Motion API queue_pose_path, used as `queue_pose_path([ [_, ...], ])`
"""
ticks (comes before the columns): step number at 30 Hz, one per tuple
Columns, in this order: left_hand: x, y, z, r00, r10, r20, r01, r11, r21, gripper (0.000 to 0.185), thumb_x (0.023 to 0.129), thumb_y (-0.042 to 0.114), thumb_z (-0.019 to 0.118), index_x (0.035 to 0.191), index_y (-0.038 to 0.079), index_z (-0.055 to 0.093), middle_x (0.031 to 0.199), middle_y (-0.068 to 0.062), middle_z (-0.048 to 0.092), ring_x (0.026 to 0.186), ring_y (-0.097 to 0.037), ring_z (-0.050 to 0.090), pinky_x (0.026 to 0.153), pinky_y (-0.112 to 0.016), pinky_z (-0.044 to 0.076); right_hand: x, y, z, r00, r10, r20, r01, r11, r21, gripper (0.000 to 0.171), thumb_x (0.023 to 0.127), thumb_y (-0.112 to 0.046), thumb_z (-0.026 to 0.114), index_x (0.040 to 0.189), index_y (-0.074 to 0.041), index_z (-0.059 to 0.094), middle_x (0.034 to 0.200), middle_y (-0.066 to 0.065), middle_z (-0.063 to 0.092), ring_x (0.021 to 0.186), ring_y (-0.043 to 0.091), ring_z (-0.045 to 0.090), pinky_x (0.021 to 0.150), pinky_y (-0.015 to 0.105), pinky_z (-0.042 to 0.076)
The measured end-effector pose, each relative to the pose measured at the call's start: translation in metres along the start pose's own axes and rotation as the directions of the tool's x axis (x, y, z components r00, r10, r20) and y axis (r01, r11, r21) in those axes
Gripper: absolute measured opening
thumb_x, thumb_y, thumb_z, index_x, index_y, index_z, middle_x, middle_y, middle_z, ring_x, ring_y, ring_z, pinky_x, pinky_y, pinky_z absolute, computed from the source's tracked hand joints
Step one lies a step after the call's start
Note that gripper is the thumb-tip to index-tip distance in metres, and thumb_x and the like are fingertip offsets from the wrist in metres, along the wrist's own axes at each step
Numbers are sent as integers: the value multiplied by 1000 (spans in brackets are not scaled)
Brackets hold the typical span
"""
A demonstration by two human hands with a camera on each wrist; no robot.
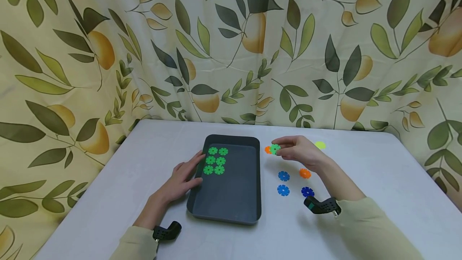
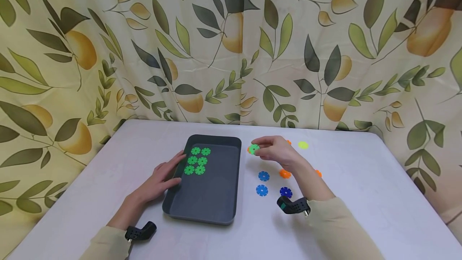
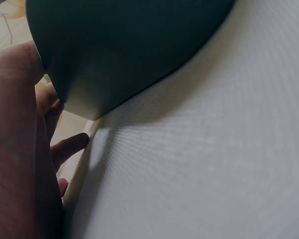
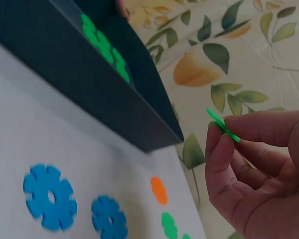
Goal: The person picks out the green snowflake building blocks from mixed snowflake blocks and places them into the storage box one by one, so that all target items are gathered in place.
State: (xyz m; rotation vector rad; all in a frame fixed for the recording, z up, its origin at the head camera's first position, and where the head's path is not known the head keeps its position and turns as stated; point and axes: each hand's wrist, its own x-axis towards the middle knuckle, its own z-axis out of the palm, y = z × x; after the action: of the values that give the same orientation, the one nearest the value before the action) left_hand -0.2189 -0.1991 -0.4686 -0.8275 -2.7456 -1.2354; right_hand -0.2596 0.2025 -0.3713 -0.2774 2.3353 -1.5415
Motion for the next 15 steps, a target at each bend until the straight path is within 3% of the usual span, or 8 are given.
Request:
queue_pose_path([
  [10, 0, 0, 0, 1000, 3, 8, -3, 1000, 2, 68, 98, 26, 59, 159, 13, 31, 168, -6, 17, 151, -28, 21, 112, -63, 9, 14, -16, 34, 997, -42, 59, 37, 996, 78, 45, 94, -8, 67, 135, 8, 57, 117, 17, 68, 110, 39, 61, 91, 35, 53],
  [15, 0, 1, -1, 1000, -5, 7, 5, 1000, 1, 69, 98, 26, 60, 159, 12, 31, 168, -6, 17, 151, -28, 21, 112, -62, 9, 21, -23, 50, 994, -76, 76, 68, 993, 97, 43, 93, -6, 66, 133, 8, 59, 117, 17, 67, 100, 30, 64, 92, 38, 53],
])
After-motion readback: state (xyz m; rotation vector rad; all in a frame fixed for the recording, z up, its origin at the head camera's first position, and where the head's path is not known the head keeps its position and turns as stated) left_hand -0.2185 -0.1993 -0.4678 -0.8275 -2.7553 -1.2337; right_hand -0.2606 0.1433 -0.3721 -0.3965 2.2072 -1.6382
